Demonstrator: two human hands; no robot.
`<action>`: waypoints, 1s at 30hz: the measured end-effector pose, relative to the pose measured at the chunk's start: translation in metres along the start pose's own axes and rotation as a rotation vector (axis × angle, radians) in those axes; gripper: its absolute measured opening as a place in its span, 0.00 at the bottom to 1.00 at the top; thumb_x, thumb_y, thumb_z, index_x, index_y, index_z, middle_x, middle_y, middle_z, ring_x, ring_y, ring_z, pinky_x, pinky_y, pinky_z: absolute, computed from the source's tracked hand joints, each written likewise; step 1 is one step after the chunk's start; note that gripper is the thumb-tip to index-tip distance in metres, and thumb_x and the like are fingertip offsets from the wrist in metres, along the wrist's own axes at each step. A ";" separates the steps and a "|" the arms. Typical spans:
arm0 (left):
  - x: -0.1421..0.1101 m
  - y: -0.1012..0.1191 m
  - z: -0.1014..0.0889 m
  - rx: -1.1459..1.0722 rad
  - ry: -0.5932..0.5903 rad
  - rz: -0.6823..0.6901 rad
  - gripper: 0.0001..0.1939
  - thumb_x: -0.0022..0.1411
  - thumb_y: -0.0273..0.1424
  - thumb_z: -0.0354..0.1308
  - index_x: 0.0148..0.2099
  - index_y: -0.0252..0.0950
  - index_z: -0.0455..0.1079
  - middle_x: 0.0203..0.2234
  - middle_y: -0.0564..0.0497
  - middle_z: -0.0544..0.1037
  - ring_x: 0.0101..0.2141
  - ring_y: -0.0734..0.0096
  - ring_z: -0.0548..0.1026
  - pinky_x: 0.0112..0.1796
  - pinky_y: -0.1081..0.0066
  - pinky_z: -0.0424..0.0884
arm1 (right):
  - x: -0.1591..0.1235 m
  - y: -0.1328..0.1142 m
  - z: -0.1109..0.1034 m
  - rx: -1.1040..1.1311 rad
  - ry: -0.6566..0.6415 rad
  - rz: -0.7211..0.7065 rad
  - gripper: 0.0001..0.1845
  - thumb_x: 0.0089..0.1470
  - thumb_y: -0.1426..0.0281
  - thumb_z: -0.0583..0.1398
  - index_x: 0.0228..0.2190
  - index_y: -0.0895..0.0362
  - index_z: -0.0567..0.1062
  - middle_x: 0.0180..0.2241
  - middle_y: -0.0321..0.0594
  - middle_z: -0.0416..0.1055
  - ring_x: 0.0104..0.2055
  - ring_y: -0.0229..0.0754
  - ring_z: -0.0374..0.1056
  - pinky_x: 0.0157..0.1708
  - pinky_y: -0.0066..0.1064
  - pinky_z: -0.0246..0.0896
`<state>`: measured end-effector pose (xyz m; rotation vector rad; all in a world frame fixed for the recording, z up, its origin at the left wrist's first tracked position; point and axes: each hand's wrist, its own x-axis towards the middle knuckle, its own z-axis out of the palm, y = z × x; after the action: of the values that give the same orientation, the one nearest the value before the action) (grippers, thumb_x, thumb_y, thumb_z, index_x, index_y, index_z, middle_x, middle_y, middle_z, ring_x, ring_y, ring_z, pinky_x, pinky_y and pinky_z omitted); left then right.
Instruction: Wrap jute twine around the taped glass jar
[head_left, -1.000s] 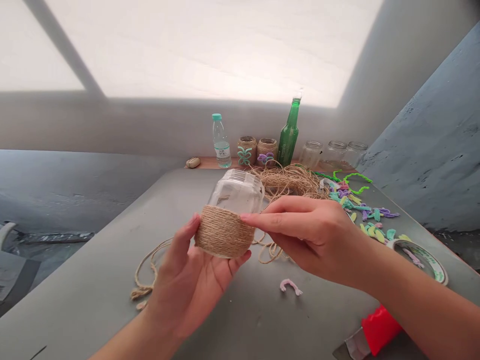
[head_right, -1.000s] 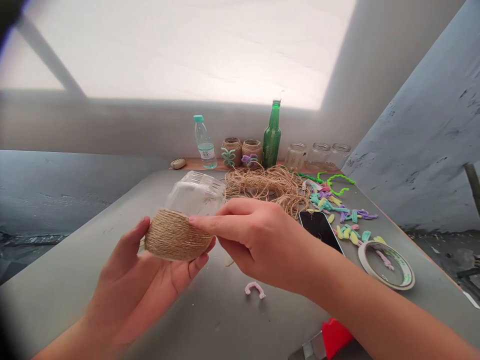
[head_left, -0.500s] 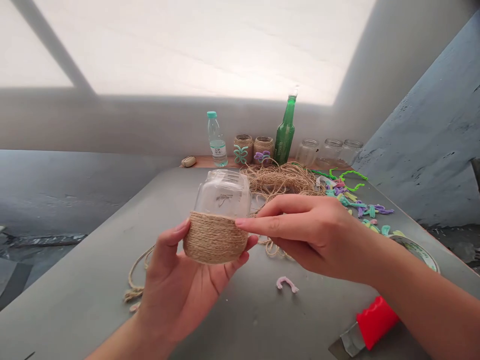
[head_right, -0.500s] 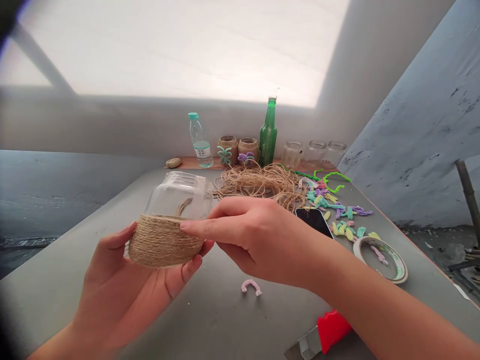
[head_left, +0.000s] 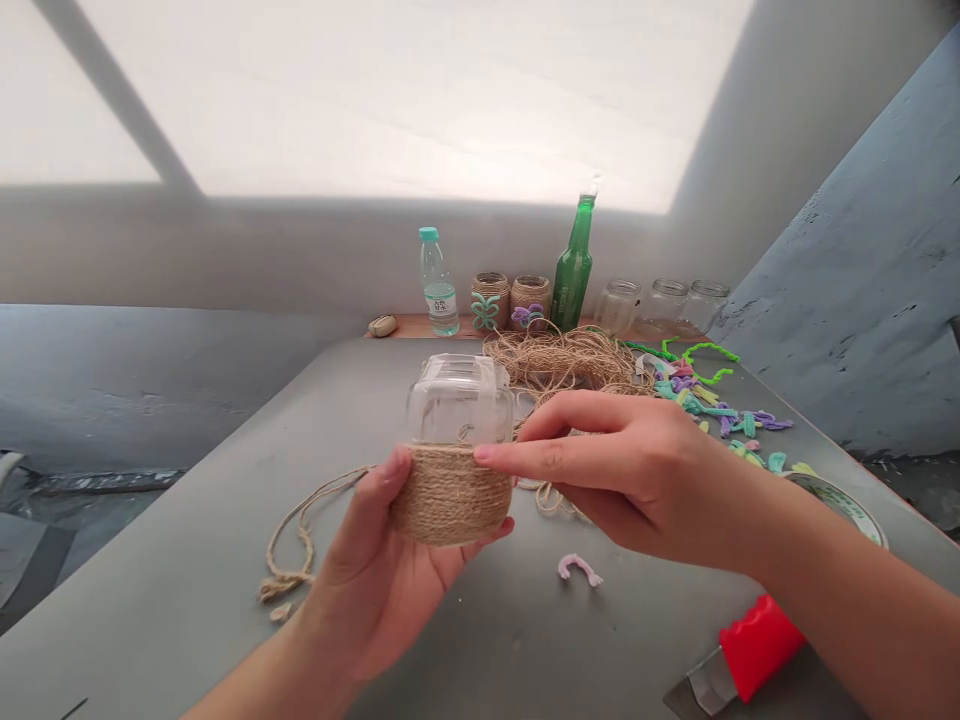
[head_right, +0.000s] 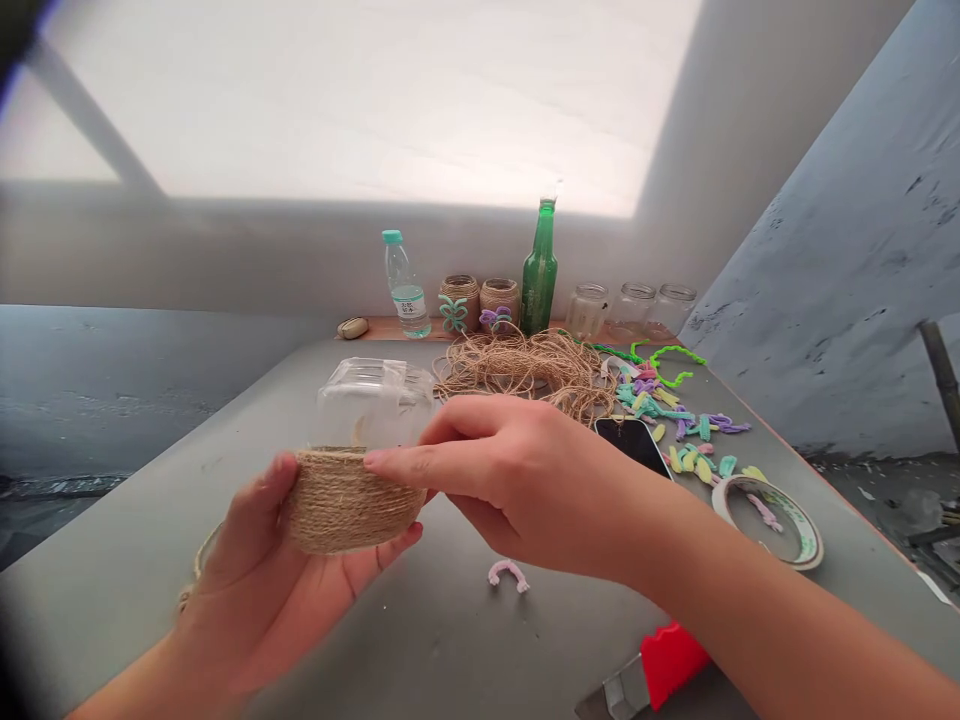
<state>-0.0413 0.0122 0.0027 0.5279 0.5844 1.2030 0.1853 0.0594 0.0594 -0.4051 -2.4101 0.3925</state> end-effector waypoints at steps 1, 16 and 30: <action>0.001 -0.001 -0.001 0.011 0.006 0.007 0.15 0.64 0.42 0.68 0.45 0.38 0.85 0.43 0.48 0.89 0.43 0.58 0.83 0.44 0.62 0.84 | 0.000 -0.001 0.000 -0.017 -0.011 -0.007 0.24 0.65 0.86 0.55 0.55 0.61 0.81 0.45 0.46 0.81 0.41 0.39 0.75 0.40 0.30 0.72; -0.004 -0.008 -0.011 0.118 -0.009 -0.058 0.20 0.63 0.44 0.66 0.53 0.43 0.84 0.53 0.45 0.86 0.55 0.46 0.78 0.49 0.59 0.76 | 0.001 -0.002 -0.005 -0.106 0.028 0.065 0.18 0.73 0.73 0.58 0.60 0.61 0.75 0.37 0.40 0.78 0.35 0.40 0.70 0.36 0.31 0.66; -0.003 -0.009 -0.008 0.169 -0.147 -0.086 0.20 0.61 0.47 0.67 0.50 0.43 0.86 0.47 0.45 0.88 0.48 0.51 0.81 0.47 0.60 0.78 | 0.001 -0.011 -0.008 0.475 0.047 0.379 0.18 0.73 0.72 0.56 0.61 0.48 0.69 0.28 0.30 0.67 0.29 0.36 0.69 0.28 0.24 0.69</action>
<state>-0.0410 0.0073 -0.0084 0.7208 0.5798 1.0294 0.1876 0.0511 0.0696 -0.6396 -2.0968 1.0811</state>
